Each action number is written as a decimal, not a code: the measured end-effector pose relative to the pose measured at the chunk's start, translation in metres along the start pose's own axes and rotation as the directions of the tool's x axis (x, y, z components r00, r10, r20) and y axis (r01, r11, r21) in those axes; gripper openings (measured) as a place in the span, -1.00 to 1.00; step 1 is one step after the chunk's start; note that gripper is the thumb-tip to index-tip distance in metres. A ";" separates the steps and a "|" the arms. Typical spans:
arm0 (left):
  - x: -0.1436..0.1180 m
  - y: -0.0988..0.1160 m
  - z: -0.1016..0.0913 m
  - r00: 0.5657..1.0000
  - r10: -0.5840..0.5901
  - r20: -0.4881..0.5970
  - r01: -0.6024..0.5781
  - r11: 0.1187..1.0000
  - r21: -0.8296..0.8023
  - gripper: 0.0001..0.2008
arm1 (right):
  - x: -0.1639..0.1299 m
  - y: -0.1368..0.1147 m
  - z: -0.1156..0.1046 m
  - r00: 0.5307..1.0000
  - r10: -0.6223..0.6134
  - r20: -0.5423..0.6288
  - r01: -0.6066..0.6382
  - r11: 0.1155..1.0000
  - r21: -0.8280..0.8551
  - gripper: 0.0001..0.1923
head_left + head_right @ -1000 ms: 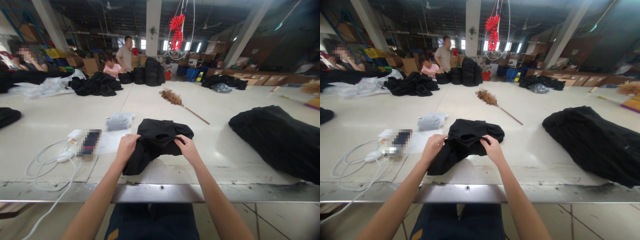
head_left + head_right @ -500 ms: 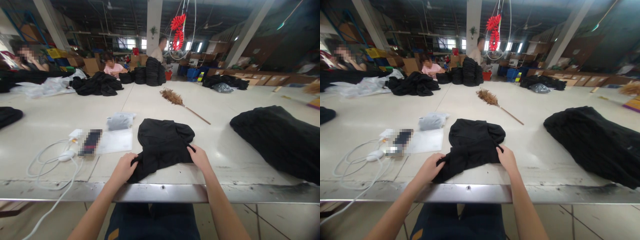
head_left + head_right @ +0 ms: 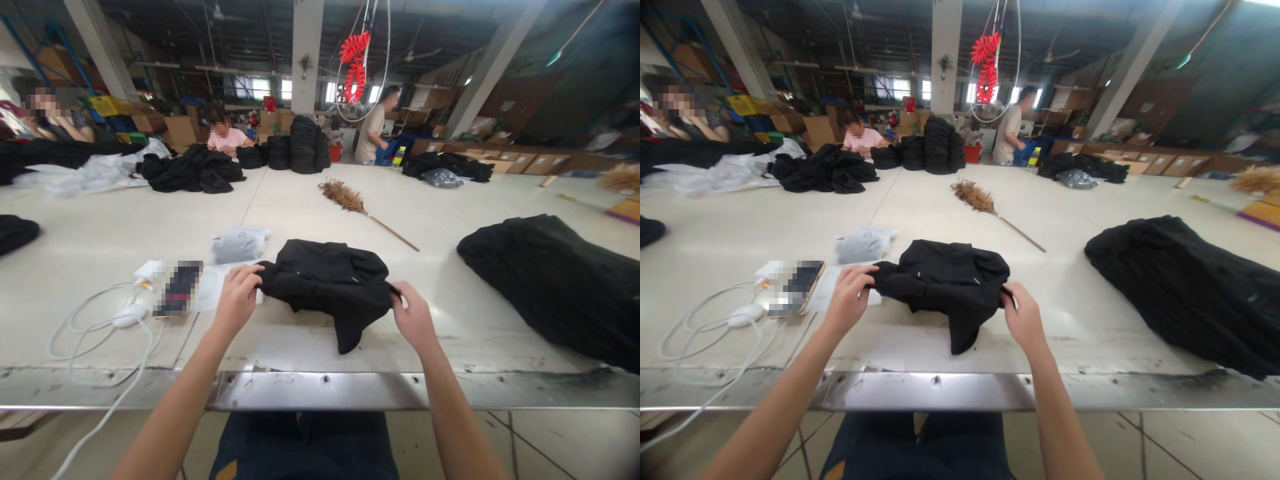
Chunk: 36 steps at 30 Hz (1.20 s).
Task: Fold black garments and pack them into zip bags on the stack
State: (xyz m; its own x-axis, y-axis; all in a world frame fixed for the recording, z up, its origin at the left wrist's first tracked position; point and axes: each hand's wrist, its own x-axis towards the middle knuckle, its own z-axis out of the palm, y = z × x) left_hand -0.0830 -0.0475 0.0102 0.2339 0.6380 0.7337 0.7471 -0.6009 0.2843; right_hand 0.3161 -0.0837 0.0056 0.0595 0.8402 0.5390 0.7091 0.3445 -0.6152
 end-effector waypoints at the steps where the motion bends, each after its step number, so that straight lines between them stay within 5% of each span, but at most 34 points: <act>1: -0.013 -0.005 0.003 0.994 -0.002 0.107 0.001 1.000 0.007 -0.77 | -0.006 0.002 -0.005 0.979 0.027 0.201 -0.029 1.000 0.006 -0.81; 4: -0.051 -0.016 0.007 0.973 -0.104 0.208 0.103 0.995 0.016 -0.74 | -0.023 0.002 -0.020 0.719 0.175 0.672 -0.176 0.982 -0.067 -0.84; 6: -0.064 -0.018 0.008 0.964 -0.213 0.157 0.215 0.977 0.005 -0.75 | -0.026 -0.005 -0.029 0.618 0.264 0.741 -0.216 0.963 -0.163 -0.80; 9: -0.061 -0.014 0.009 0.907 -0.420 0.015 0.420 0.904 -0.074 -0.77 | -0.013 -0.022 -0.033 0.674 0.311 0.670 -0.191 0.949 -0.250 -0.74; 11: -0.053 -0.010 0.013 0.809 -0.587 -0.027 0.568 0.793 -0.220 -0.71 | 0.004 -0.035 -0.024 0.736 0.303 0.605 -0.156 0.946 -0.284 -0.72; 13: -0.046 -0.005 0.018 0.665 -0.745 0.052 0.685 0.580 -0.441 -0.58 | 0.024 -0.049 -0.002 0.807 0.233 0.543 -0.075 0.952 -0.297 -0.72; 15: -0.039 0.001 0.023 0.554 -0.793 0.254 0.706 0.285 -0.648 -0.54 | 0.045 -0.066 0.032 0.861 0.056 0.506 0.068 0.972 -0.223 -0.71; 17: -0.030 0.009 0.024 0.552 -0.713 0.433 0.639 0.029 -0.768 -0.59 | 0.066 -0.086 0.071 0.831 -0.174 0.529 0.200 0.980 0.008 -0.46; 19: -0.017 0.018 0.021 0.617 -0.593 0.517 0.564 -0.124 -0.816 -0.64 | 0.086 -0.107 0.108 0.748 -0.367 0.552 0.340 0.927 0.156 -0.15; 20: -0.009 0.022 0.018 0.647 -0.543 0.536 0.541 -0.169 -0.824 -0.65 | 0.095 -0.118 0.122 0.696 -0.438 0.568 0.405 0.894 0.193 -0.10; 22: 0.007 0.027 0.012 0.677 -0.491 0.548 0.515 -0.216 -0.830 -0.66 | 0.111 -0.138 0.141 0.581 -0.541 0.608 0.499 0.827 0.260 -0.33; 24: 0.018 0.028 0.006 0.690 -0.537 0.485 0.448 -0.209 -0.869 -0.68 | 0.123 -0.154 0.144 0.539 -0.581 0.610 0.546 0.792 0.272 -0.70; 26: 0.020 0.026 0.003 0.698 -0.631 0.340 0.340 -0.126 -0.932 -0.67 | 0.133 -0.164 0.133 0.609 -0.569 0.553 0.539 0.808 0.238 -0.93; 28: 0.015 0.022 0.004 0.729 -0.646 0.224 0.327 0.042 -0.944 -0.61 | 0.141 -0.170 0.116 0.752 -0.495 0.435 0.451 0.868 0.207 -0.91; 31: 0.002 0.020 0.009 0.786 -0.533 0.312 0.559 0.399 -0.727 -0.51 | 0.153 -0.171 0.086 0.920 -0.321 0.226 0.277 0.939 0.204 -0.78; 33: -0.001 0.017 0.007 0.779 -0.500 0.379 0.627 0.601 -0.495 -0.61 | 0.158 -0.167 0.067 0.957 -0.255 0.137 0.228 0.956 0.183 -0.73; 36: 0.008 0.008 -0.012 0.815 -0.462 0.349 0.567 0.760 -0.318 -0.68 | 0.156 -0.151 0.034 0.958 -0.217 0.188 0.189 0.969 0.158 -0.74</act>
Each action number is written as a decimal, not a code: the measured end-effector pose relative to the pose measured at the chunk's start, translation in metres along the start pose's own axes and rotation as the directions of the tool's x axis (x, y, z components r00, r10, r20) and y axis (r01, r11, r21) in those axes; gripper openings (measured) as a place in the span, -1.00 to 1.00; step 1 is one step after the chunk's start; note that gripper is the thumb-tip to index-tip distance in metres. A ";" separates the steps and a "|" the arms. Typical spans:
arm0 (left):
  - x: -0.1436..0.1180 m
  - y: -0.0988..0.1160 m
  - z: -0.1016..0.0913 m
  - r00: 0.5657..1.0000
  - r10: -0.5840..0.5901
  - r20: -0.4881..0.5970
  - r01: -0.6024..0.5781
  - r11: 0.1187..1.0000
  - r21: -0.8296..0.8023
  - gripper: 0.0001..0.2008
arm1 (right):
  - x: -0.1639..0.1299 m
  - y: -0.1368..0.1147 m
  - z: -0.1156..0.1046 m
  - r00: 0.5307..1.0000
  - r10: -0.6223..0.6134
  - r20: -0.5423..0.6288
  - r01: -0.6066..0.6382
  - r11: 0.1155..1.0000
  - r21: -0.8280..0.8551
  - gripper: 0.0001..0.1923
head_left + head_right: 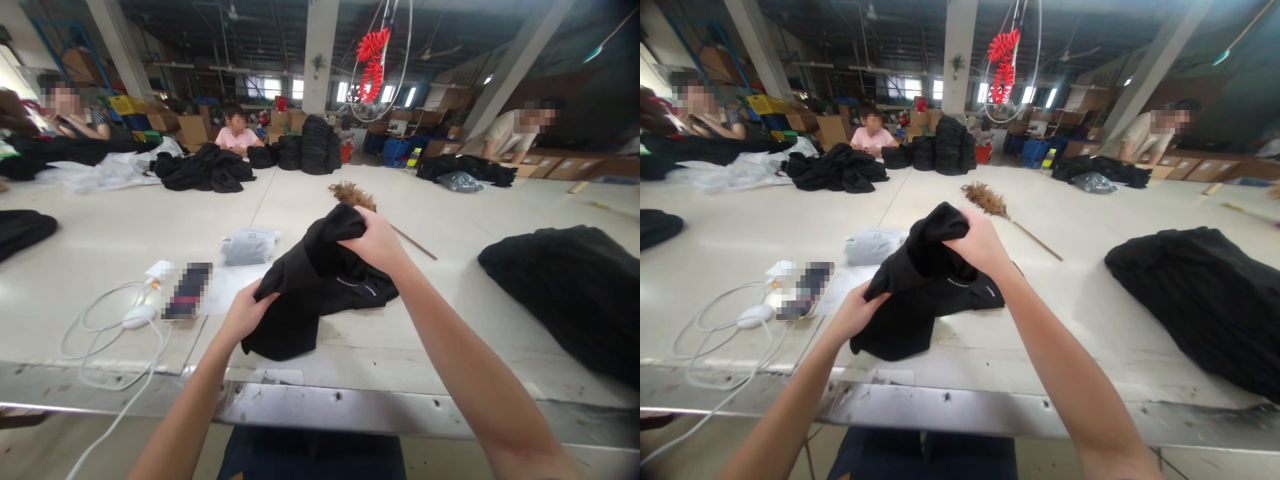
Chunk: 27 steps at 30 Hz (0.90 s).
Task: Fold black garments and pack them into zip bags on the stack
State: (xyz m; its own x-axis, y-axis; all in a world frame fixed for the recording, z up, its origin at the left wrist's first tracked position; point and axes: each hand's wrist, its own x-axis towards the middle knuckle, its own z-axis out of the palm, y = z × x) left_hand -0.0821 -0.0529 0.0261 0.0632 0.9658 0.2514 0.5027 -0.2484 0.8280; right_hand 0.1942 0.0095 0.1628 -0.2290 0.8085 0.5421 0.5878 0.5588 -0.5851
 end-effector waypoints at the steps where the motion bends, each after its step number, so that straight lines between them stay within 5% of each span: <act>1: 0.002 0.004 -0.011 0.999 0.019 0.029 -0.021 0.999 0.044 -0.68 | -0.008 0.006 -0.012 0.999 0.021 0.047 -0.022 1.000 0.007 -0.75; 7: 0.008 0.042 -0.057 0.951 0.132 0.279 -0.188 0.964 0.187 -0.79 | -0.086 0.061 -0.070 0.924 0.301 0.235 -0.345 0.923 0.172 -0.59; 11: 0.030 0.069 -0.050 0.914 0.182 0.362 -0.268 0.942 0.202 -0.73 | -0.117 0.105 -0.085 0.854 0.416 0.313 -0.509 0.793 0.334 -0.41; 16: 0.118 0.078 -0.019 0.900 0.174 0.401 -0.293 0.921 0.257 -0.66 | -0.085 0.164 -0.080 0.862 0.482 0.156 -0.491 0.717 0.495 -0.36; 19: 0.162 0.074 0.019 0.982 0.143 0.127 -0.186 0.861 0.474 -0.64 | -0.063 0.200 -0.063 0.808 0.587 -0.046 -0.573 0.803 0.164 -0.39; 21: 0.170 0.067 0.049 0.980 0.197 -0.036 -0.140 0.804 0.578 -0.63 | -0.062 0.220 -0.049 0.776 0.560 -0.289 -0.613 0.777 -0.140 -0.34; 23: 0.161 0.056 0.075 0.977 0.215 -0.002 -0.170 0.781 0.601 -0.62 | -0.073 0.234 -0.034 0.817 0.464 -0.342 -0.564 0.764 -0.312 -0.37; 27: 0.124 0.019 0.104 0.979 0.095 0.179 -0.184 0.786 0.590 -0.54 | -0.101 0.244 -0.013 0.895 0.356 -0.267 -0.442 0.786 -0.432 -0.52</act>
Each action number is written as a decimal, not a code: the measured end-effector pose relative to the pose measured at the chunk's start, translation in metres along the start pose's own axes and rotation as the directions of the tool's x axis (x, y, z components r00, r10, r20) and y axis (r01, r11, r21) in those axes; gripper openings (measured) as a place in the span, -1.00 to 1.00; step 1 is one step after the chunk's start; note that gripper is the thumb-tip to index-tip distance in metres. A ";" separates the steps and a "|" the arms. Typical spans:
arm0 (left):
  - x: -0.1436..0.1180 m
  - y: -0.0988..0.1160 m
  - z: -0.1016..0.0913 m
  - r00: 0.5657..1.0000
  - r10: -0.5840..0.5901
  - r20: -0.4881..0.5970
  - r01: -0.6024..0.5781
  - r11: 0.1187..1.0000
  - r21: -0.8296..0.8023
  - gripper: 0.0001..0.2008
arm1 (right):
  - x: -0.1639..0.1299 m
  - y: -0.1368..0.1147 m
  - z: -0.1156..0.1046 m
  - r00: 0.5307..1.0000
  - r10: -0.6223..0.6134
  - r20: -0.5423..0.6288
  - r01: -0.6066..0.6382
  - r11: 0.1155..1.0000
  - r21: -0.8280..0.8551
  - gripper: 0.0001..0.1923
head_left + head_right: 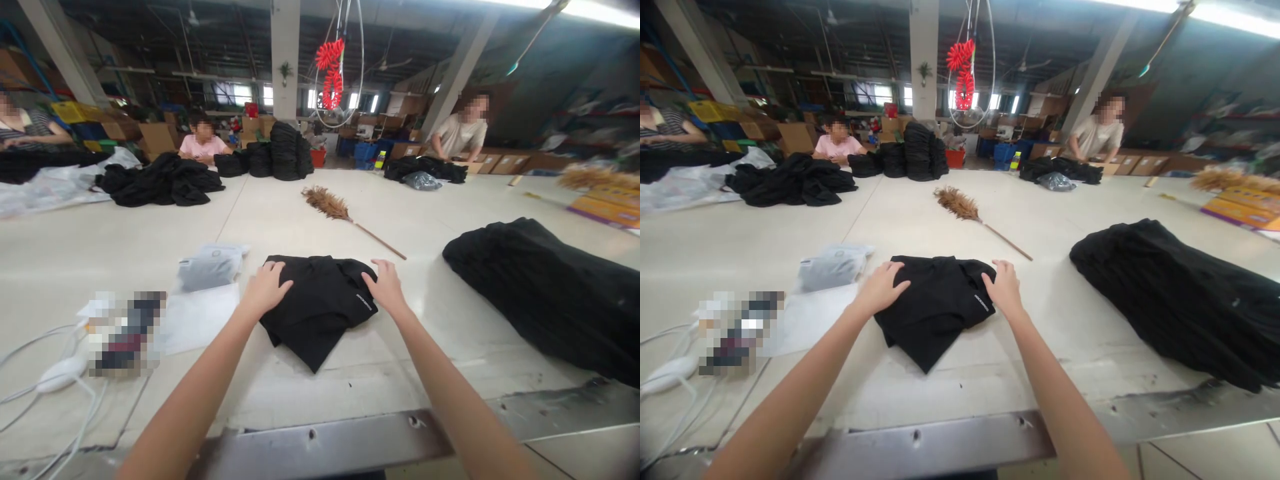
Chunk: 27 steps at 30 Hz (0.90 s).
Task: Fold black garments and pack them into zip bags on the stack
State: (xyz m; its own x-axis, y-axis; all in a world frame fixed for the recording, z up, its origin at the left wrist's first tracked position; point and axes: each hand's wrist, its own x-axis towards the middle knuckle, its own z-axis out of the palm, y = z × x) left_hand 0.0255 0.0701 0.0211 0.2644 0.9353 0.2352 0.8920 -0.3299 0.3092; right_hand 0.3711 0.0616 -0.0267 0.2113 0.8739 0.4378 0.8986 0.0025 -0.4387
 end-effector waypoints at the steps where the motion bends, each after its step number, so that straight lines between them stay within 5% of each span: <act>1: -0.007 -0.005 0.009 0.999 -0.049 0.000 0.049 0.999 0.017 -0.51 | -0.005 0.000 0.002 0.999 -0.035 -0.003 0.035 0.999 -0.007 -0.55; 6: -0.014 -0.032 0.031 0.964 -0.266 -0.005 0.266 0.961 0.073 -0.43 | -0.003 -0.014 0.008 0.972 -0.211 0.101 0.213 0.977 -0.013 -0.61; 12: 0.007 -0.038 0.031 0.957 -0.284 0.058 0.276 0.954 0.114 -0.71 | 0.044 -0.041 0.030 0.914 -0.324 0.245 0.327 0.945 0.032 -0.62; 18: 0.023 -0.043 0.019 0.962 -0.271 0.046 0.267 0.961 0.079 -0.84 | 0.081 -0.057 0.049 0.776 -0.396 0.490 0.427 0.903 0.052 -0.87; 23: 0.060 -0.048 -0.002 0.953 -0.291 -0.081 0.283 0.954 -0.096 -0.78 | 0.094 -0.060 0.052 0.840 -0.349 0.416 0.372 0.928 0.027 -0.87; 27: 0.084 -0.035 -0.001 0.929 -0.349 -0.124 0.327 0.930 -0.167 -0.71 | 0.088 -0.068 0.054 0.917 -0.270 0.293 0.291 0.956 -0.029 -0.84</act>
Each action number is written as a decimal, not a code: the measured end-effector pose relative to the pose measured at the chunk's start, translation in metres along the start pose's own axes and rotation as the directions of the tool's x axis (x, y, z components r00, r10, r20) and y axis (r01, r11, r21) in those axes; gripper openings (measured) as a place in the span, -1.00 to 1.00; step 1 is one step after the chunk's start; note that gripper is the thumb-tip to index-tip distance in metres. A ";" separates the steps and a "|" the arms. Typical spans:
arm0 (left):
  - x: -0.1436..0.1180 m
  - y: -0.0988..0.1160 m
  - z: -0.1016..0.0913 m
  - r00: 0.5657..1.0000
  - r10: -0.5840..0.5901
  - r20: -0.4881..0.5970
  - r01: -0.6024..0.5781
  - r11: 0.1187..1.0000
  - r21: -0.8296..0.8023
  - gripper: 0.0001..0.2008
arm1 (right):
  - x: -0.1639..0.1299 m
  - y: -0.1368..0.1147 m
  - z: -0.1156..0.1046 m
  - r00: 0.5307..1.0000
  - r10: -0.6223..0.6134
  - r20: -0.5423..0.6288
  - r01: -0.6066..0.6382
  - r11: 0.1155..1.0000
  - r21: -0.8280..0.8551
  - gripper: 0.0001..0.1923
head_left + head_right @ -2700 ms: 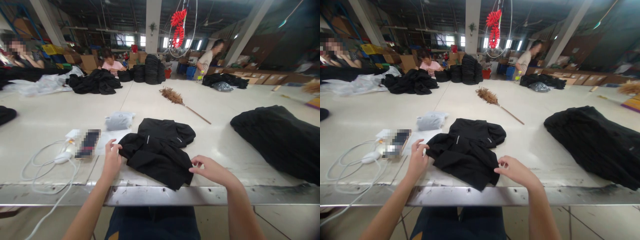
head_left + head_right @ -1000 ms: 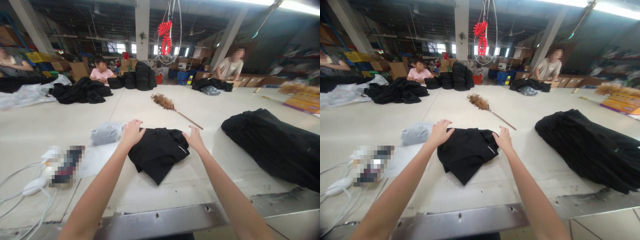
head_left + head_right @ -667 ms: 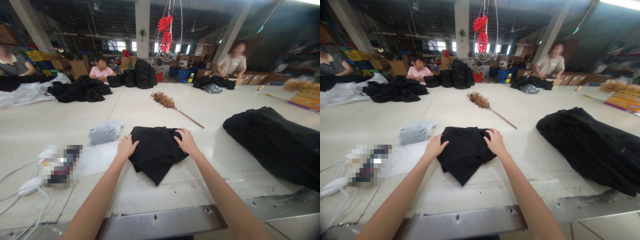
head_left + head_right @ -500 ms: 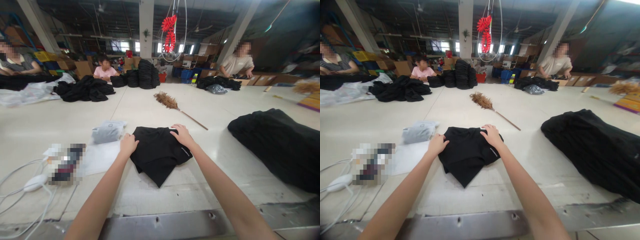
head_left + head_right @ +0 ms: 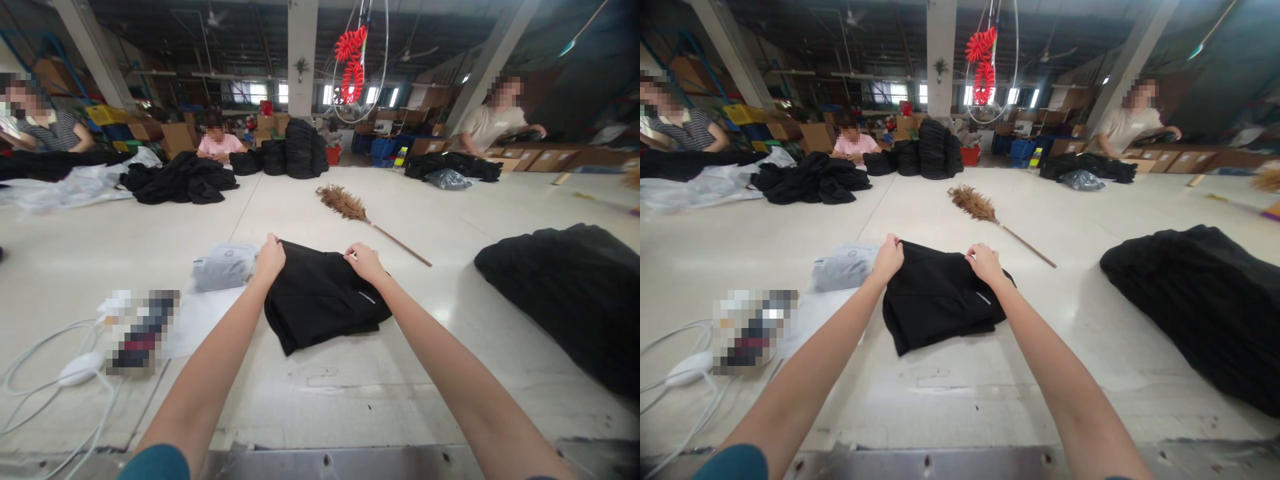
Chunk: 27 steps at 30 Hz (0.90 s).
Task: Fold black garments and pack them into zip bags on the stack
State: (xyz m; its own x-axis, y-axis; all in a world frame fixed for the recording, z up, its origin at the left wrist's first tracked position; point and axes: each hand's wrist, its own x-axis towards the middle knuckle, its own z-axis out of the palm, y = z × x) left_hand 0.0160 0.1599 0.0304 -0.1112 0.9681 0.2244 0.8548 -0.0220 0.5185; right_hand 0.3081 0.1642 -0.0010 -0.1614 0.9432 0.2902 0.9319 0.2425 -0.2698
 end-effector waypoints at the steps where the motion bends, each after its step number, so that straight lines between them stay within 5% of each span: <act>1: -0.004 0.005 0.004 1.000 0.006 0.000 -0.006 1.000 0.012 -0.66 | -0.005 -0.003 0.000 0.999 0.019 -0.044 -0.019 1.000 -0.004 -0.83; 5: -0.051 0.018 0.019 0.978 0.203 -0.041 -0.202 0.978 0.044 -0.50 | -0.043 -0.008 -0.009 0.978 0.048 -0.204 -0.032 0.996 0.079 -0.79; 8: -0.101 0.017 0.029 0.902 0.400 0.164 -0.393 0.917 -0.072 -0.44 | -0.087 -0.002 -0.014 0.974 0.002 -0.226 0.051 0.971 0.232 -0.74; 12: -0.141 -0.001 0.040 0.803 0.362 0.473 -0.397 0.917 -0.027 -0.25 | -0.138 0.017 -0.002 0.990 -0.126 -0.070 0.141 0.941 0.309 -0.67; 18: -0.142 -0.026 0.029 0.754 0.414 0.510 -0.483 0.876 0.003 -0.25 | -0.156 0.039 0.002 0.992 -0.013 -0.122 0.052 0.948 0.315 -0.60; 24: -0.151 -0.013 0.028 0.873 0.373 0.314 -0.395 0.919 0.008 -0.40 | -0.153 0.002 -0.018 0.935 -0.056 -0.349 0.121 0.979 0.166 -0.55; 27: -0.162 -0.010 0.040 0.873 0.366 0.323 -0.407 0.911 0.067 -0.37 | -0.152 -0.025 -0.011 0.965 -0.185 -0.186 0.196 0.979 0.046 -0.44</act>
State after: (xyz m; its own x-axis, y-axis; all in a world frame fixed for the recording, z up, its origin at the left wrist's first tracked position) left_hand 0.0457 0.0132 -0.0437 0.3794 0.9175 0.1197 0.8578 -0.3973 0.3261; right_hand 0.3129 0.0124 -0.0282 -0.2675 0.8232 0.5008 0.8660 0.4333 -0.2497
